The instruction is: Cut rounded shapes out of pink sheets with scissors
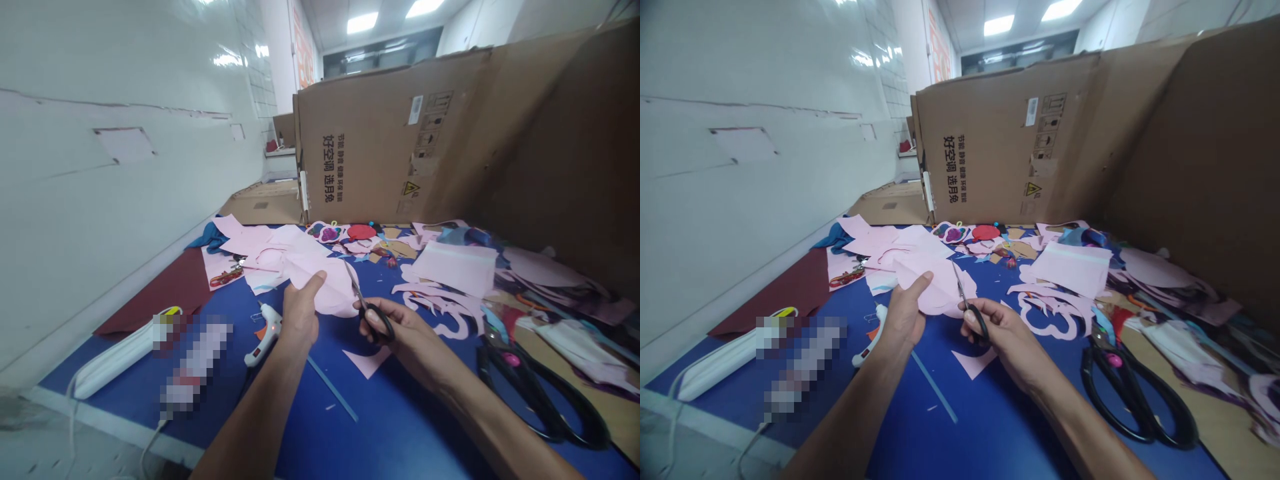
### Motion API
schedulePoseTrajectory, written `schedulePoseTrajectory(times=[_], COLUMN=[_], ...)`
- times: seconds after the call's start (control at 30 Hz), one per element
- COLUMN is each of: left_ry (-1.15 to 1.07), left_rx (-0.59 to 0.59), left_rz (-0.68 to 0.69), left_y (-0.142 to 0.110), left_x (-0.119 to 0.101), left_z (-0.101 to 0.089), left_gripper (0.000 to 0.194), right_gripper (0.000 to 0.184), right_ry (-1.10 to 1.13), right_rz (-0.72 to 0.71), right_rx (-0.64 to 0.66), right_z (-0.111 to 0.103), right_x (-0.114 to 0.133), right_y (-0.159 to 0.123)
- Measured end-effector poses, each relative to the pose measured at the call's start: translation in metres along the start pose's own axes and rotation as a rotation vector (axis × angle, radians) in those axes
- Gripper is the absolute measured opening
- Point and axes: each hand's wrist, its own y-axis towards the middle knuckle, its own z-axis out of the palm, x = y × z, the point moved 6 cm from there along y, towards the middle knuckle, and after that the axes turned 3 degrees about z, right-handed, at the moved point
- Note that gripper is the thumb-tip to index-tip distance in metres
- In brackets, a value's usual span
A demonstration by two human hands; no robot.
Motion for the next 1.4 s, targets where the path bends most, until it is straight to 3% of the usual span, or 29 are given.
schedulePoseTrajectory(times=[0.4,1.4], left_ry=[0.015,0.028], left_rx=[-0.024,-0.013], left_rz=[-0.032,-0.051], left_y=[0.0021,0.0034], left_x=[0.0031,0.0032], left_z=[-0.0032,-0.0035], left_gripper=[0.048,0.047], right_gripper=[0.037,0.044], right_ry=[-0.023,-0.014], right_rz=[-0.011,0.001], right_rx=[0.050,0.016], right_z=[0.0018,-0.0030], right_x=[0.0023,-0.0010], right_y=[-0.0003,0.0016])
